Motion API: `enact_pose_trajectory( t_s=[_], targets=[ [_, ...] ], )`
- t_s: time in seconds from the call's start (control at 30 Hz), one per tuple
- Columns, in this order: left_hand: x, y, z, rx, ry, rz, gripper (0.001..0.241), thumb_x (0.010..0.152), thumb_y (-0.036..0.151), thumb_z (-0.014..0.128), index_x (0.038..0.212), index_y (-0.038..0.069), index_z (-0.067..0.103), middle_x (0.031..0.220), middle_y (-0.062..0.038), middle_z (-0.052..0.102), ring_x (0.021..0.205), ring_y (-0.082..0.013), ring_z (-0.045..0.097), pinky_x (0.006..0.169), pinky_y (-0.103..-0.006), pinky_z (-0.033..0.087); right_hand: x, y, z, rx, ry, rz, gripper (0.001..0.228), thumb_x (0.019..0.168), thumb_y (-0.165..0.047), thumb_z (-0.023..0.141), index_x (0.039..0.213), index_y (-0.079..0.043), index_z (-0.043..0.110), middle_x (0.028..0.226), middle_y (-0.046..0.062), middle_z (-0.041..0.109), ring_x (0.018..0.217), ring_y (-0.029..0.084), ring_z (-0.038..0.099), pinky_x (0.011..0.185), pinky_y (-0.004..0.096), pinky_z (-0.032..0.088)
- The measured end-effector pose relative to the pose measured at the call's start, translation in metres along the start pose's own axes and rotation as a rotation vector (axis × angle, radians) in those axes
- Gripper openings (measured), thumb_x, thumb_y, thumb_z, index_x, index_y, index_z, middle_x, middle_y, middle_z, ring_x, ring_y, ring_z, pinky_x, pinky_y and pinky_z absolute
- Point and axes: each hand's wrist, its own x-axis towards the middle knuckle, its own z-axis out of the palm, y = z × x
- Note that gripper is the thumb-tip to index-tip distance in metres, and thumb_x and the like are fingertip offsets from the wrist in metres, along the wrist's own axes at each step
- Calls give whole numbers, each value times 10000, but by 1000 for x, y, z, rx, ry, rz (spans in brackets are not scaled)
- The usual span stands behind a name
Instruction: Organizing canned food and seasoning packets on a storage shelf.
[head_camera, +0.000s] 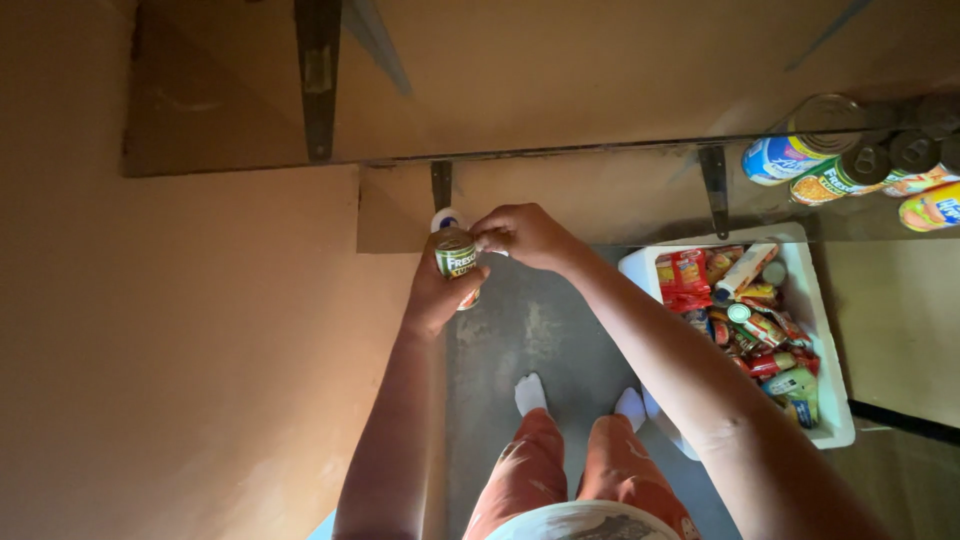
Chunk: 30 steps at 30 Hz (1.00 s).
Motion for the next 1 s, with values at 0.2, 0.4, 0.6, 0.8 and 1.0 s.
enact_pose_trajectory(
  t_s=[0.2, 0.4, 0.6, 0.8, 1.0],
  targets=[
    [-4, 28, -5, 10, -53, -118, 611, 798, -37, 759, 1340, 81, 502, 1185, -39, 636, 1089, -146, 632, 895, -324, 557, 3, -17, -3, 185, -83, 190, 266, 926, -182, 738, 1141, -26, 762, 951, 104, 809, 803, 146, 741, 743, 297, 615],
    [-2, 35, -6, 140, -43, -130, 630, 772, -20, 772, 1341, 76, 518, 1170, -52, 637, 1066, -170, 637, 864, -343, 567, 4, -13, -1, 218, -122, 253, 261, 972, -210, 696, 1157, -34, 753, 947, 75, 804, 819, 119, 758, 754, 274, 625],
    [4, 25, -6, 95, -53, -133, 623, 784, 0, 781, 1336, 78, 502, 1174, -48, 637, 1071, -170, 639, 867, -343, 565, 3, -2, 0, 284, -102, 257, 247, 1015, -186, 606, 1156, -15, 716, 999, 96, 783, 867, 167, 750, 768, 302, 621],
    [11, 21, 4, 100, -15, -194, 617, 783, 17, 800, 1328, 76, 516, 1131, -63, 647, 1024, -188, 649, 829, -367, 569, -5, 17, -10, 425, -54, 373, 222, 1003, -199, 603, 1135, -51, 703, 1004, 74, 784, 882, 157, 752, 750, 318, 623],
    [13, 34, 20, 99, -92, -187, 777, 757, 25, 797, 1457, 131, 476, 1202, -13, 639, 1085, -138, 636, 880, -314, 552, -17, 21, -18, 386, 2, 298, 217, 984, -206, 648, 1115, -47, 717, 991, 43, 774, 891, 118, 760, 729, 292, 620]
  ],
)
